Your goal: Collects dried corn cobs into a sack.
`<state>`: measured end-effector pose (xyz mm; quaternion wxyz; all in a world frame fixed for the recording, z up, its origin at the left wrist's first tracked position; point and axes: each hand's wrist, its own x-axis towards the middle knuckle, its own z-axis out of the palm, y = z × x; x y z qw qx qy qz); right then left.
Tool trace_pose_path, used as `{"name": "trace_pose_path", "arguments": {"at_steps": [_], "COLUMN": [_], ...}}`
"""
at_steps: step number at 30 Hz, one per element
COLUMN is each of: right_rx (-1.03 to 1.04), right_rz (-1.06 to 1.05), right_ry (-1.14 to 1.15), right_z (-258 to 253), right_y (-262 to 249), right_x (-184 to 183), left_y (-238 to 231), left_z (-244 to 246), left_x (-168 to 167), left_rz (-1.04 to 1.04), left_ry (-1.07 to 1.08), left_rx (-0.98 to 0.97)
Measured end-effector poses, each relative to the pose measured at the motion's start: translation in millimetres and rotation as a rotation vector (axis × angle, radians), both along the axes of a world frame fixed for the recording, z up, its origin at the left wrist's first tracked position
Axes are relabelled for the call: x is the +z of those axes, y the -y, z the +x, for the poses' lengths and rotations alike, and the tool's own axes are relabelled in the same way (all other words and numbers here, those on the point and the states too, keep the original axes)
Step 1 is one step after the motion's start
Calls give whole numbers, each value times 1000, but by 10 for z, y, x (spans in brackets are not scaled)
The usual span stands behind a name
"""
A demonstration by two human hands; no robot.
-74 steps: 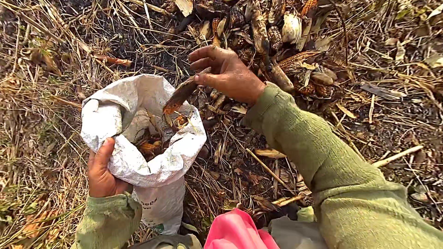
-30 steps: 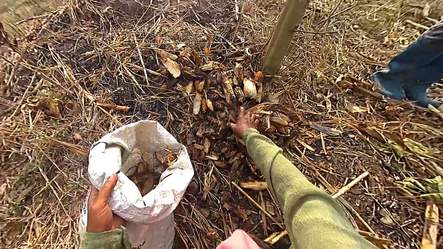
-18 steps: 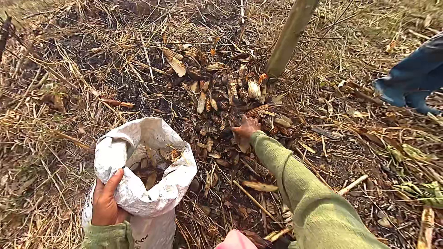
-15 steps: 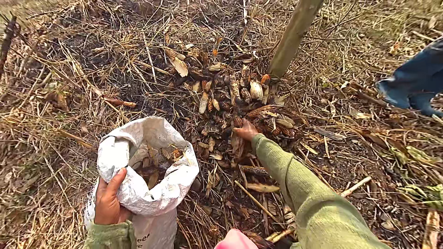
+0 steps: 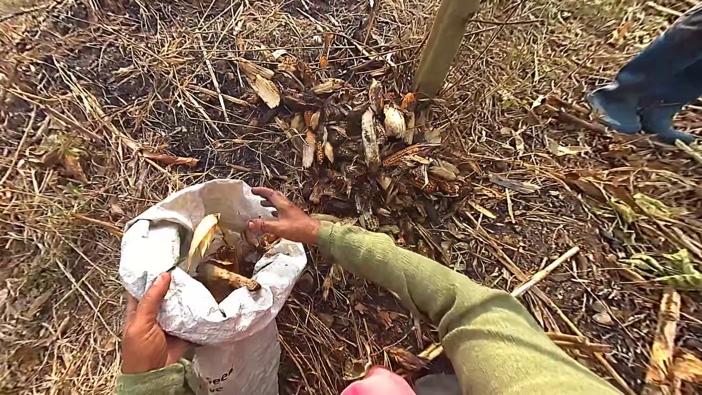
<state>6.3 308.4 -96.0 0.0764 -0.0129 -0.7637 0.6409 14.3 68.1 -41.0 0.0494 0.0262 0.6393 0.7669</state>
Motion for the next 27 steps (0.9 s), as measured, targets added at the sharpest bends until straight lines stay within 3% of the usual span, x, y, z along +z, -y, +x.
{"name": "trace_pose_path", "arguments": {"at_steps": [7, 9, 11, 15, 19, 27], "right_rx": [-645, -714, -652, -500, -483, -518], "right_rz": [601, 758, 891, 1048, 1161, 1068], "right_ry": [175, 288, 427, 682, 697, 620], "right_z": [348, 494, 602, 637, 539, 789], "right_y": [-1889, -2305, -2595, -2760, -2783, -2775], "right_x": [-713, -775, -819, -883, -811, -844], "left_y": [-43, -59, -55, -105, -101, -67], "left_z": [-20, -30, -49, -23, -21, 22], "left_x": [-4, -27, -65, -53, -59, -21], "left_rz": [-14, -21, -19, -42, -32, -35], "left_ry": [25, 21, 6, 0, -6, 19], "left_rx": [7, 4, -7, 14, 8, 9]}}
